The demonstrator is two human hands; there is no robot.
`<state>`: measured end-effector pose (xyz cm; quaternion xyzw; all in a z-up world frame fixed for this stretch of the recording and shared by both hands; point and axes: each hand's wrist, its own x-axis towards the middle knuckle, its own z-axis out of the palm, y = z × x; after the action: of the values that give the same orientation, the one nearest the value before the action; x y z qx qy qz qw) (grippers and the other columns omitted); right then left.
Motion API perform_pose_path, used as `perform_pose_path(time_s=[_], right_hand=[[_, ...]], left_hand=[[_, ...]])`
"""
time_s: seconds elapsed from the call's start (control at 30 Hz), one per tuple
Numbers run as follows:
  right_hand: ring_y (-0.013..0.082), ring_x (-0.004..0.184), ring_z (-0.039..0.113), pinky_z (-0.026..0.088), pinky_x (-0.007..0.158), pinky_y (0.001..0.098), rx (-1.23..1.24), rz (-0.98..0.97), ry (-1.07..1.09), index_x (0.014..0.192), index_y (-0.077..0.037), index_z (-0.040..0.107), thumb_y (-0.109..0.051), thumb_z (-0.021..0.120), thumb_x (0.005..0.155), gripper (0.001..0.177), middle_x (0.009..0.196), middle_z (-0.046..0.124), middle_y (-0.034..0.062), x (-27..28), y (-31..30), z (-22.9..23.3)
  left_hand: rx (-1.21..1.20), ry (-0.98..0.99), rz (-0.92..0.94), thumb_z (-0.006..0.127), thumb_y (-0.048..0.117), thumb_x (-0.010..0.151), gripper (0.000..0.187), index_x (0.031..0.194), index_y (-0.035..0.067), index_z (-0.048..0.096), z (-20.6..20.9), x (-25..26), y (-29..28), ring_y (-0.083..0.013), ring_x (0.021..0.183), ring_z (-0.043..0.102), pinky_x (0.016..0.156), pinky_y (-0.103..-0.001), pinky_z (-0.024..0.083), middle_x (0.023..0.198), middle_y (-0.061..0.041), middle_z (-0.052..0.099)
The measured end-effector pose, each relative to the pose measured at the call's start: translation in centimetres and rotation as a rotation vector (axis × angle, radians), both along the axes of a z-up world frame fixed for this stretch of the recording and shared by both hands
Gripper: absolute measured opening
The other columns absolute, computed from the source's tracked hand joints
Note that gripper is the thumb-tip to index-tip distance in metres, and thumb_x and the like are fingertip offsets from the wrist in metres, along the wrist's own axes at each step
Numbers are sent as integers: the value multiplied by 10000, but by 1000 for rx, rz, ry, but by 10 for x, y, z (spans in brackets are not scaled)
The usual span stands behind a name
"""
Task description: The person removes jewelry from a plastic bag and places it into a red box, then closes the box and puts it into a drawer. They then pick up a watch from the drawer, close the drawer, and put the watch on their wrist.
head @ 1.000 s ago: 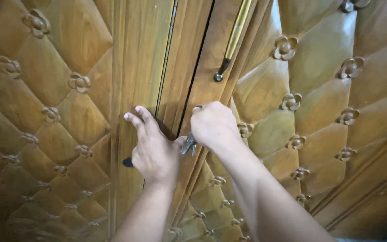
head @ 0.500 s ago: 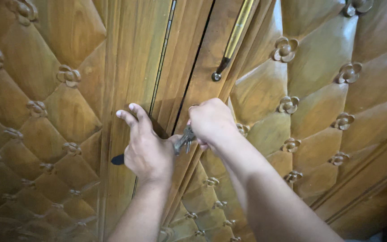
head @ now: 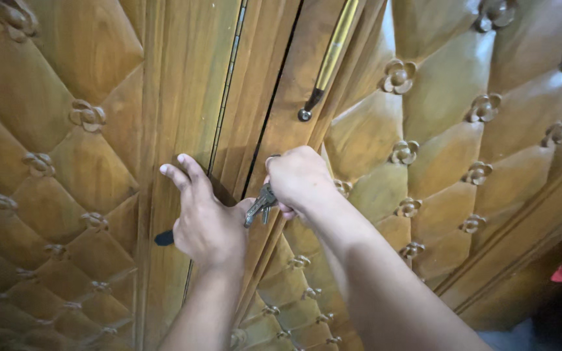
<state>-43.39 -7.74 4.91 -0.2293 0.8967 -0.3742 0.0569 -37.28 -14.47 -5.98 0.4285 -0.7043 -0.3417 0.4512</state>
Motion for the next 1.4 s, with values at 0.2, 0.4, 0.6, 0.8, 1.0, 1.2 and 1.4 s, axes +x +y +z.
perform_pose_path(time_s=[0.2, 0.4, 0.6, 0.8, 1.0, 1.2, 1.4], right_hand=[[182, 341, 453, 415, 361, 403, -264, -37, -206, 723, 26, 669, -215, 596, 957, 344, 543, 575, 107, -15, 2, -9], [279, 791, 718, 555, 647, 399, 1002, 449, 1181, 818, -176, 837, -250, 755, 790, 114, 816, 748, 74, 3, 1, 12], [266, 989, 738, 633, 733, 470, 1090, 75, 696, 1025, -108, 780, -348, 822, 794, 336, 1042, 759, 60, 52, -26, 8], [338, 982, 714, 554, 863, 446, 606, -4, 681, 1000, -104, 762, -365, 485, 1066, 386, 994, 750, 170, 49, 11, 2], [318, 968, 730, 576, 814, 460, 758, 93, 842, 983, -122, 769, -205, 564, 930, 227, 987, 753, 155, 39, 14, 3], [270, 894, 750, 595, 702, 414, 945, 129, 1008, 895, -127, 779, -229, 662, 847, 162, 928, 763, 117, 40, 10, 2], [283, 850, 755, 598, 671, 427, 931, 189, 1056, 862, -124, 775, -194, 651, 883, 144, 896, 756, 109, 48, 12, 10]], left_hand=[[-137, -40, 45, 961, 380, 570, 1232, 1577, 159, 286, -16, -4, -6, -314, 1064, 686, 692, -483, 534, 1637, -191, 284], [-138, -100, 33, 929, 612, 473, 1387, 1581, 125, 251, -12, 3, -3, -310, 1083, 679, 687, -452, 552, 1632, -159, 287], [-52, -234, -80, 908, 511, 612, 1281, 1604, 146, 185, 10, 21, -4, -257, 1019, 703, 694, -428, 562, 1676, -139, 185], [-17, -224, -145, 913, 513, 642, 1266, 1605, 161, 171, 10, 32, -4, -286, 1045, 689, 726, -458, 569, 1673, -100, 166], [346, -273, -221, 712, 750, 816, 581, 1093, 246, 799, -37, 20, -3, -257, 897, 721, 688, -414, 518, 1020, -88, 789], [1338, 140, -808, 423, 972, 744, 997, 1105, 64, 615, -61, -21, 33, -160, 478, 296, 483, -331, 236, 588, -6, 350], [1697, 630, -628, 490, 1035, 623, 1074, 1240, 167, 627, -39, -32, 24, -122, 567, 284, 529, -299, 301, 689, 36, 302]])
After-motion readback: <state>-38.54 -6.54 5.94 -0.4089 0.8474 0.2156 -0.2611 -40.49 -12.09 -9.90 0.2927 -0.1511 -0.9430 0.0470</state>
